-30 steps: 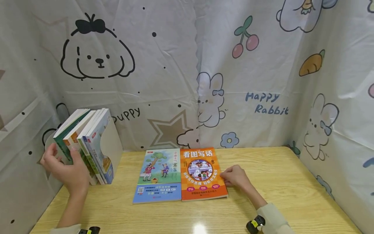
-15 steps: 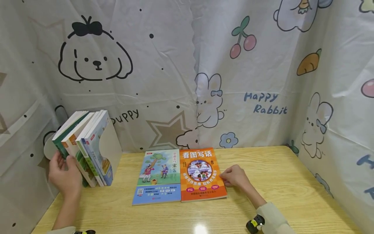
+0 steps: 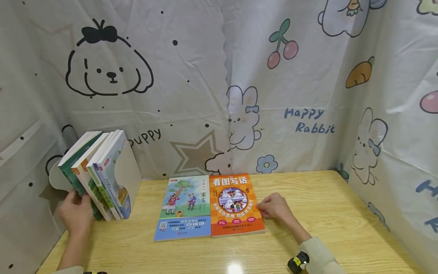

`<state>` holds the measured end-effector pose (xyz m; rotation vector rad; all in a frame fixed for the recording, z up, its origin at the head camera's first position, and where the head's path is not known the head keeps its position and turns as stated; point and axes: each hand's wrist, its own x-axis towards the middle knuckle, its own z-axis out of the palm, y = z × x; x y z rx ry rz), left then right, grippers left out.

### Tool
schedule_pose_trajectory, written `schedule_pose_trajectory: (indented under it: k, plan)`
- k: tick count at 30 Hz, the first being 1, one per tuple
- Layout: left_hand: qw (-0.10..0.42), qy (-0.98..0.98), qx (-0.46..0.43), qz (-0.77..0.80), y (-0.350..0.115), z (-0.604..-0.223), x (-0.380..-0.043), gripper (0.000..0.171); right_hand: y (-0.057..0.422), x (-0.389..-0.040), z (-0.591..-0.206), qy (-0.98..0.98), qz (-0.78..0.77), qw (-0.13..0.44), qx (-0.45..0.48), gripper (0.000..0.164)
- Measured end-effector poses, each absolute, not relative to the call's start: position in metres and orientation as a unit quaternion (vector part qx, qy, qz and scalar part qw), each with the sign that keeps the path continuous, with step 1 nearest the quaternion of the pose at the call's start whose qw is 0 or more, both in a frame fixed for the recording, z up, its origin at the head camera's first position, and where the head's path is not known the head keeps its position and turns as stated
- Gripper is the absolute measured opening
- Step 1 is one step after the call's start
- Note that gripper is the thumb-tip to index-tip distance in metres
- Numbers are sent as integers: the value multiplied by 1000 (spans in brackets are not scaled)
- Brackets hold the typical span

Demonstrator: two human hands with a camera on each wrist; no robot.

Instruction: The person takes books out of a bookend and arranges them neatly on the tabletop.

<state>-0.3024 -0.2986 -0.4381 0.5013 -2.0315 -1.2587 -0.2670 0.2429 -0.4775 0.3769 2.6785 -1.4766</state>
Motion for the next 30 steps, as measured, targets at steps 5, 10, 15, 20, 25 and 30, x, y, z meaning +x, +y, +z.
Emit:
schedule_pose_trajectory:
  k: [5, 10, 15, 20, 25, 30]
  plan:
    - [359, -792, 194, -454, -302, -441, -302, 34, 242, -267, -478, 869, -479, 34, 121, 14]
    - [401, -779, 173, -450, -304, -446, -300, 24, 243, -267, -479, 868, -480, 34, 124, 13]
    - [431, -775, 173, -429, -305, -446, -294, 17, 244, -267, -479, 865, -485, 40, 125, 13]
    - [456, -766, 179, -416, -304, -437, -288, 19, 245, -267, -479, 862, -491, 41, 120, 12]
    - [474, -750, 181, -424, -305, -426, -286, 28, 248, -266, -478, 854, -506, 36, 115, 11]
    - [483, -721, 197, -456, -304, -414, -284, 19, 249, -265, -474, 842, -527, 35, 109, 13]
